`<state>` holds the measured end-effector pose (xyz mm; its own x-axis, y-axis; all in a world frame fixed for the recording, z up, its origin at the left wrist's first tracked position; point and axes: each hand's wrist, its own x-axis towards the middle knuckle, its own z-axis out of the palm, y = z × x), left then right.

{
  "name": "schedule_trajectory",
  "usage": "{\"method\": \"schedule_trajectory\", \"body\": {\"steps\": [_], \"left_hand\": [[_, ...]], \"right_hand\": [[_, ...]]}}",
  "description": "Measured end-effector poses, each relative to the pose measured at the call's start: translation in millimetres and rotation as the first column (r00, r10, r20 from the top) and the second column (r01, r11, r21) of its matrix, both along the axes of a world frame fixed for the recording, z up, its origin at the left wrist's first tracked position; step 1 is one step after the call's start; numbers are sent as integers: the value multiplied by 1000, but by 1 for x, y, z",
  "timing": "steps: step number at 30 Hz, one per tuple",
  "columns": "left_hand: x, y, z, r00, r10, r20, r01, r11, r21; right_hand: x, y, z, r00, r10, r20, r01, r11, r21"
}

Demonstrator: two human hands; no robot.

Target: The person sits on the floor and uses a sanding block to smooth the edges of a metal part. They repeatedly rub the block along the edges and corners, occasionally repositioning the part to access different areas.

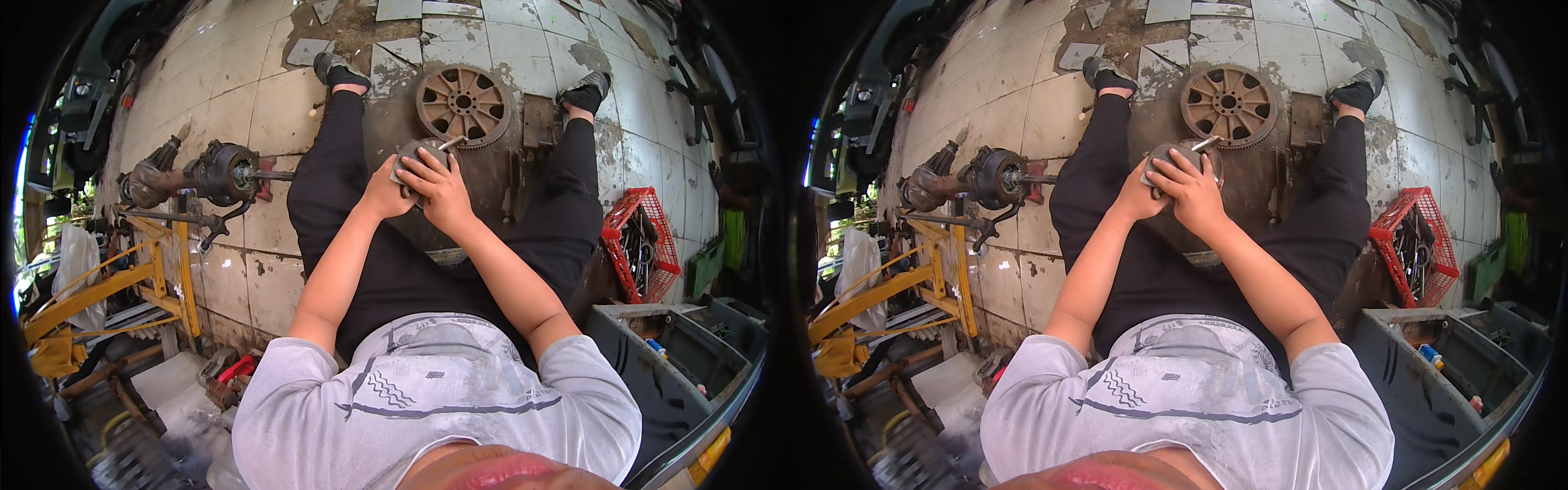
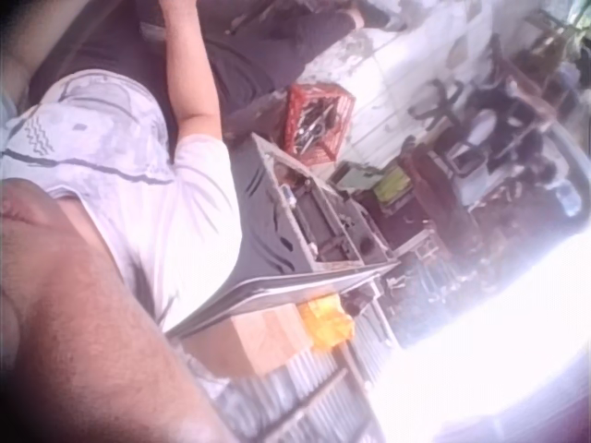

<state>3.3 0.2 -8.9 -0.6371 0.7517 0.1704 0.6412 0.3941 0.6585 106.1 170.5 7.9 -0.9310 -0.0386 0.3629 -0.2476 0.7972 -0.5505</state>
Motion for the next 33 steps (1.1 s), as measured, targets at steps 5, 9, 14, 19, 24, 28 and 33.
{"method": "schedule_trajectory", "body": {"steps": [5,9,14,19,24,28,33], "left_hand": [[-10,8,11,995,-87,43,88,996,-31],[-9,2,4,999,-24,-23,23,999,-45],[-14,3,7,992,-121,-31,117,989,-87],[-10,5,9,993,-102,55,108,985,-133],[-8,3,11,998,-59,34,60,997,-51],[-14,7,13,996,-83,36,83,996,-22],[-9,1,11,999,-42,18,44,996,-75]], "right_hand": [[-23,31,-24,976,-212,58,214,976,-42],[-1,6,-1,996,-65,69,66,998,-15],[-19,21,-9,987,-140,72,144,988,-55],[-7,17,-11,986,-128,108,133,990,-41],[-16,17,-8,995,-88,42,89,996,-9],[-15,22,-17,985,-157,75,159,987,-24],[-10,14,-8,998,-53,39,54,998,-18]]}}
